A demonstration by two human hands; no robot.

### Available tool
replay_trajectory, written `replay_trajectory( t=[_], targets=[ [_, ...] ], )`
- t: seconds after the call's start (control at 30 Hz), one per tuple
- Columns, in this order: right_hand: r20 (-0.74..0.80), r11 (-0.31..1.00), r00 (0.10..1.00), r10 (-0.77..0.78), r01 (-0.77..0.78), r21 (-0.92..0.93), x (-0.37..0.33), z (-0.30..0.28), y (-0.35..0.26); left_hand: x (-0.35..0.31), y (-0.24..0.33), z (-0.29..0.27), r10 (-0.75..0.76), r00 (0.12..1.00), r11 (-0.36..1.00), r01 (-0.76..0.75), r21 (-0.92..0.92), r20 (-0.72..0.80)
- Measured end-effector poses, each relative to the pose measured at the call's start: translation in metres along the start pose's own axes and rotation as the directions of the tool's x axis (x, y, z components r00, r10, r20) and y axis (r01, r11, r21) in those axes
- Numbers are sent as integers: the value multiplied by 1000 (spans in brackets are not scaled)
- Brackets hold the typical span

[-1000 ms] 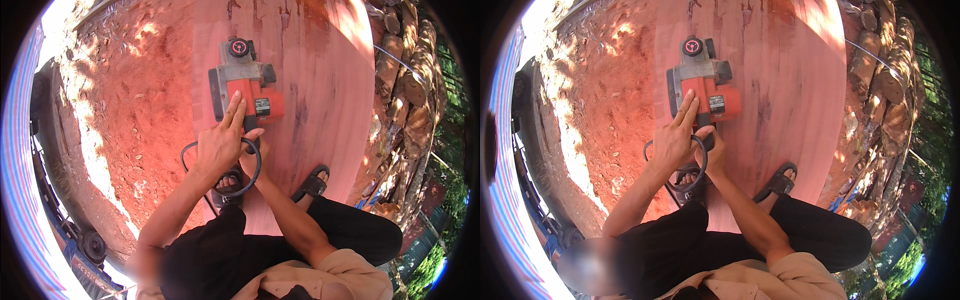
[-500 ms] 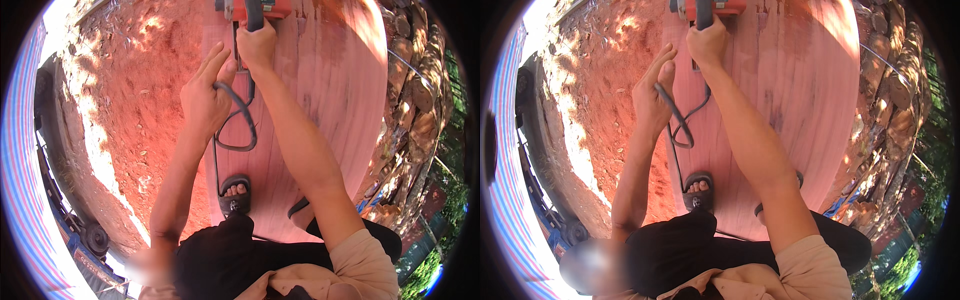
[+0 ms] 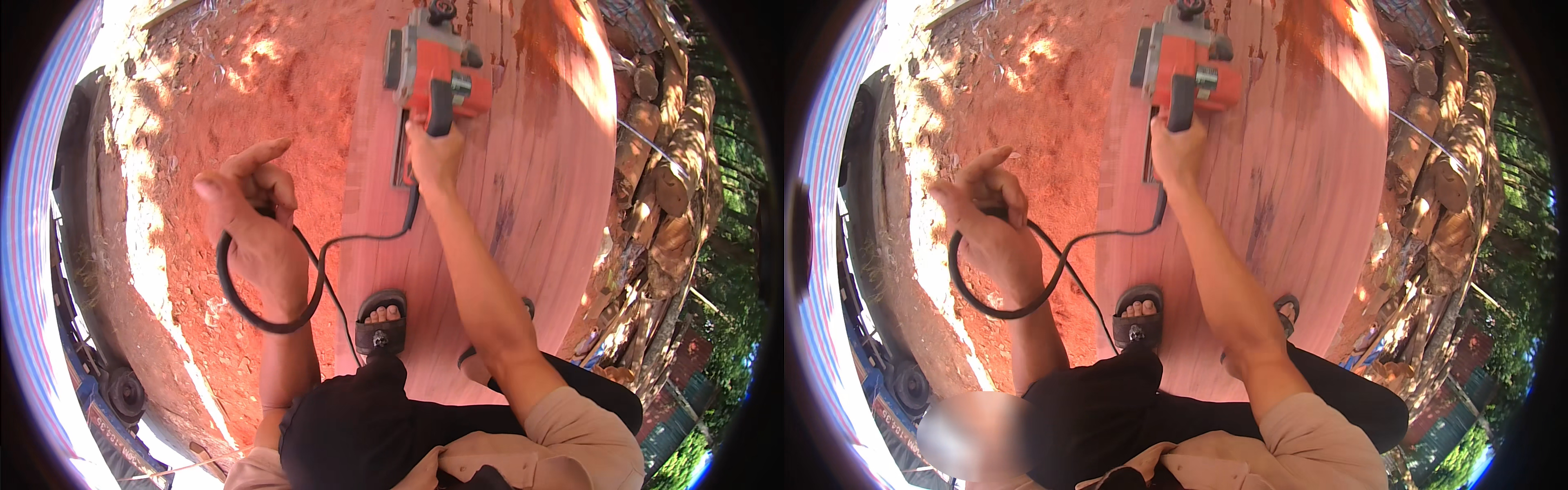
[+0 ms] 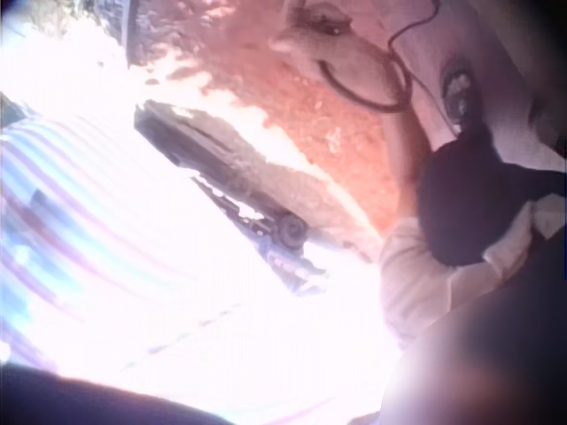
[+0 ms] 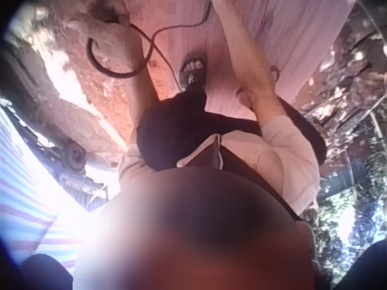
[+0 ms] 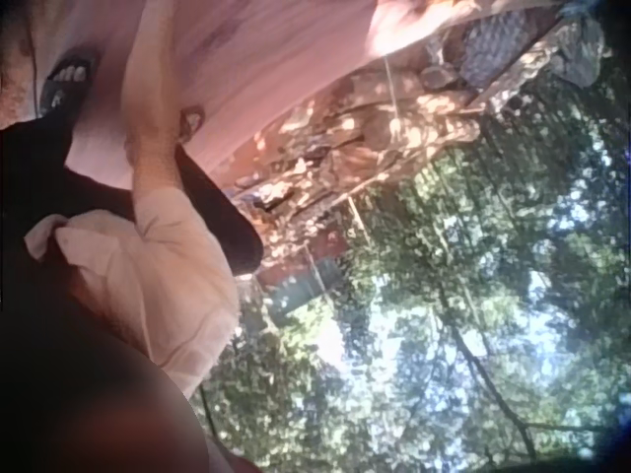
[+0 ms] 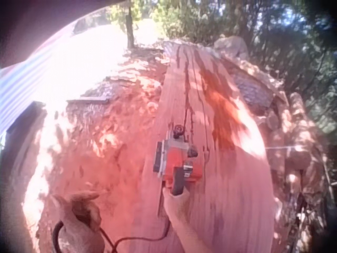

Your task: The person uses an electric sander to smooth a large pink-painted wooden board. They move the sander back and forth across the surface, occasionally adjusting the power cord with their left hand. The board remains stationary on the ground throughout the clip.

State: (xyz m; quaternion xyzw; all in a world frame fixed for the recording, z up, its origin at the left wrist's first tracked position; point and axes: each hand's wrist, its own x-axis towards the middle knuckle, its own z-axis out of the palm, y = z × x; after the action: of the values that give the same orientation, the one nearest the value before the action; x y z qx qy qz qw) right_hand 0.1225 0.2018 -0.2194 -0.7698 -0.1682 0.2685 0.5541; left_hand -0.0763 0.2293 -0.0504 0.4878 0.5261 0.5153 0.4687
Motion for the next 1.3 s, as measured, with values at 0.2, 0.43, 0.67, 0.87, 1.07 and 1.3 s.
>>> replay_trajectory(
  t=[0.2,0.43,0.67,0.87,1.07,1.3],
  targets=[
    [-1,990,990,142,-141,29,-186,-41,21,-10,22,-18,-3,997,985,-11,-173,-80],
    [-22,998,1000,-4,3,-63,-122,-19,13,-16,9,-13,-17,1000,997,17,-79,9],
    [-33,1000,999,-21,20,-20,36,17,-15,-14,-2,-9,-33,997,992,40,-118,67],
    [-155,951,939,-308,299,-79,187,65,-43,-15,-6,-12,-38,998,995,42,-86,43],
    [148,999,988,-40,42,-13,250,67,-81,-19,-2,-12,67,992,996,-73,58,106],
    [59,999,998,1,-5,52,35,8,2,-18,-6,1,-105,977,994,104,15,183]
  ],
)
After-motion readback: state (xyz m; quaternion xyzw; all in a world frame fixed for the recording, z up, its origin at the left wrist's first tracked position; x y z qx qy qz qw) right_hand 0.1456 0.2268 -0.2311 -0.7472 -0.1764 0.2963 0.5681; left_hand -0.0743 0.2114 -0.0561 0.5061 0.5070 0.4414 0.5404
